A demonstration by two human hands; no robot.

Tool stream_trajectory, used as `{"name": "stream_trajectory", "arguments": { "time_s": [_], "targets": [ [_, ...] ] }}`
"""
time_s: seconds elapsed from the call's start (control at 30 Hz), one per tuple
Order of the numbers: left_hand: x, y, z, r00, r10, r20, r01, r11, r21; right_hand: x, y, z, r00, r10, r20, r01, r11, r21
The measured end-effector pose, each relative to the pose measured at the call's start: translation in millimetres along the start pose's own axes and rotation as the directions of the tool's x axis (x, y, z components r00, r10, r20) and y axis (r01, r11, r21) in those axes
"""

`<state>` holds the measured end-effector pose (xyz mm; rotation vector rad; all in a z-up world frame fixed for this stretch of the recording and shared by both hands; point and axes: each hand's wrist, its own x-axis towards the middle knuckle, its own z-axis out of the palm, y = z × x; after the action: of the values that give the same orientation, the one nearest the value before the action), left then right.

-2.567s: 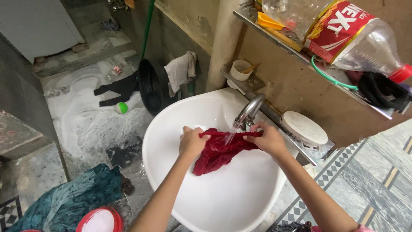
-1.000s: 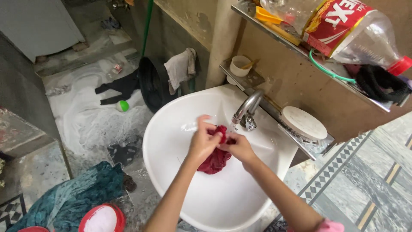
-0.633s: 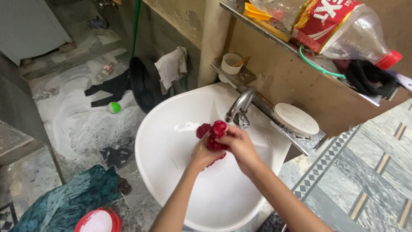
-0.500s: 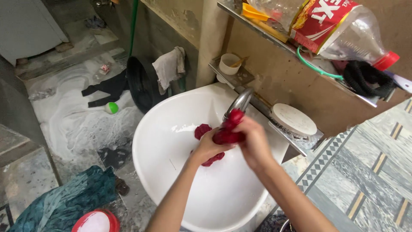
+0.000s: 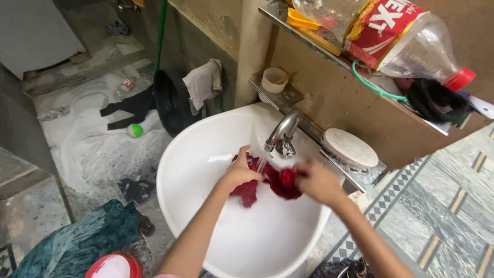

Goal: The person washes and wrings out a piece of cloth under running water in a sink by hand, then places it into a bucket with other clothes.

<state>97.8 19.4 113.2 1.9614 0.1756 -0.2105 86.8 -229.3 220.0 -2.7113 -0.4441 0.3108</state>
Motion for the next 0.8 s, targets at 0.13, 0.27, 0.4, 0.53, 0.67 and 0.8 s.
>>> {"name": "stream_trajectory", "arguments": {
  "time_s": [0.13, 0.27, 0.4, 0.53, 0.67, 0.8],
  "targets": [
    [-31, 52, -13, 0.99, 0.062, 0.127, -0.088, 0.974, 0.209, 18, 15, 85, 0.982, -0.144, -0.122, 0.153, 0.986, 0.068],
    [-52, 70, -19, 0.917, 0.337, 0.216, -0.372, 0.916, 0.152, 43, -9, 112, 0.988, 0.022, -0.151, 0.093, 0.703, 0.705],
    [-55, 62, -32, 0.896, 0.445, -0.01, -0.414, 0.843, 0.343, 44, -38, 84, 0.977, -0.052, -0.205, 0.142, 0.881, 0.451],
    [-54, 38, -35, 0.856, 0.483, -0.181, -0.307, 0.759, 0.574, 27, -58, 46, 0.948, -0.133, -0.288, 0.188, 0.967, 0.172],
    [-40, 12, -15, 0.97, 0.202, -0.137, -0.174, 0.966, 0.193, 14, -57, 28, 0.928, -0.143, -0.343, 0.223, 0.952, 0.208],
    [-25, -20, 13, 0.997, 0.033, -0.064, -0.043, 0.987, -0.157, 17, -16, 24, 0.958, -0.121, -0.261, 0.245, 0.818, 0.521]
  ]
}}
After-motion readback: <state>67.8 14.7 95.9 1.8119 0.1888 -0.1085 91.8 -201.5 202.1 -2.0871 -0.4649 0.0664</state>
